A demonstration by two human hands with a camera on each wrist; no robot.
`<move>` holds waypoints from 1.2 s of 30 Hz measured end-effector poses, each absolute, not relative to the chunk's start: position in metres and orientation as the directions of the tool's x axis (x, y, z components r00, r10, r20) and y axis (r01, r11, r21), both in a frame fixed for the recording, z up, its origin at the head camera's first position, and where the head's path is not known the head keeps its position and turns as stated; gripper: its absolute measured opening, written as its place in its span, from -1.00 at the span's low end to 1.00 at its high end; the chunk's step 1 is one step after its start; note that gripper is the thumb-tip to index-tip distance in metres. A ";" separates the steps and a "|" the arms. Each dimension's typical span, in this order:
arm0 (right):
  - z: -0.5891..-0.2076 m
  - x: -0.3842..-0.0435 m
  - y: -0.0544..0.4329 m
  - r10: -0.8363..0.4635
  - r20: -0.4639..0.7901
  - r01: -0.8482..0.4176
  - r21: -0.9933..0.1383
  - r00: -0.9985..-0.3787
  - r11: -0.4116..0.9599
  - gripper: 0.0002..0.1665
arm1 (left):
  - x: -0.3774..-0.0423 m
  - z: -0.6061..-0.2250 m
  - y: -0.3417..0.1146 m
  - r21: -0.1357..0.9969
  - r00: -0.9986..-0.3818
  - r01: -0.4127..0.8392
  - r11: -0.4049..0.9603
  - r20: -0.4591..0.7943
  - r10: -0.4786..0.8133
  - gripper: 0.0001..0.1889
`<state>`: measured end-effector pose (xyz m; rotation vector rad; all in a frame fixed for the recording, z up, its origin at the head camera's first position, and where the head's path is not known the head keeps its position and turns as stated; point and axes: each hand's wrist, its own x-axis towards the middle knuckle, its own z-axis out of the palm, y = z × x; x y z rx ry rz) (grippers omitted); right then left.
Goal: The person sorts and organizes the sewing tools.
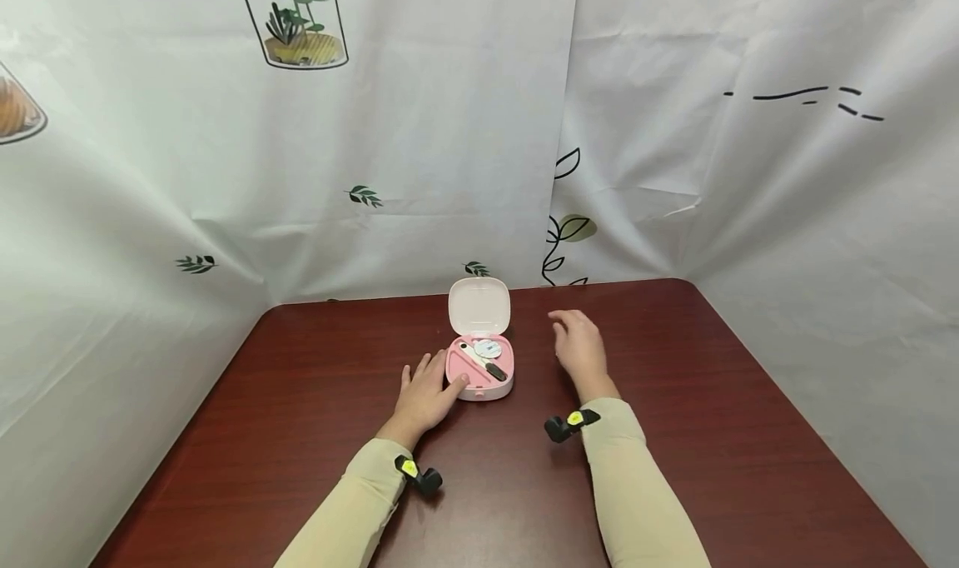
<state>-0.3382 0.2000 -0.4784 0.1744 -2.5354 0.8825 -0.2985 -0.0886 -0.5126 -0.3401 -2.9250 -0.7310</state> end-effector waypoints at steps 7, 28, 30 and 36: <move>-0.504 -0.328 0.235 -0.017 0.381 -0.229 -0.520 -0.925 0.823 -0.72 | -0.300 -0.512 -0.089 0.451 -0.969 0.239 0.860 0.161 0.186 -0.18; -0.519 -0.326 0.236 -0.092 0.375 -0.253 -0.409 -0.923 0.877 -0.88 | -0.300 -0.515 -0.088 0.456 -0.970 0.238 0.858 0.159 0.184 -0.17; -0.520 -0.327 0.235 -0.099 0.382 -0.260 -0.397 -0.919 0.880 -0.88 | -0.299 -0.515 -0.088 0.457 -0.970 0.238 0.857 0.162 0.183 -0.17; -0.521 -0.328 0.234 -0.117 0.387 -0.270 -0.371 -0.915 0.889 -0.84 | -0.300 -0.514 -0.088 0.450 -0.970 0.236 0.861 0.165 0.180 -0.18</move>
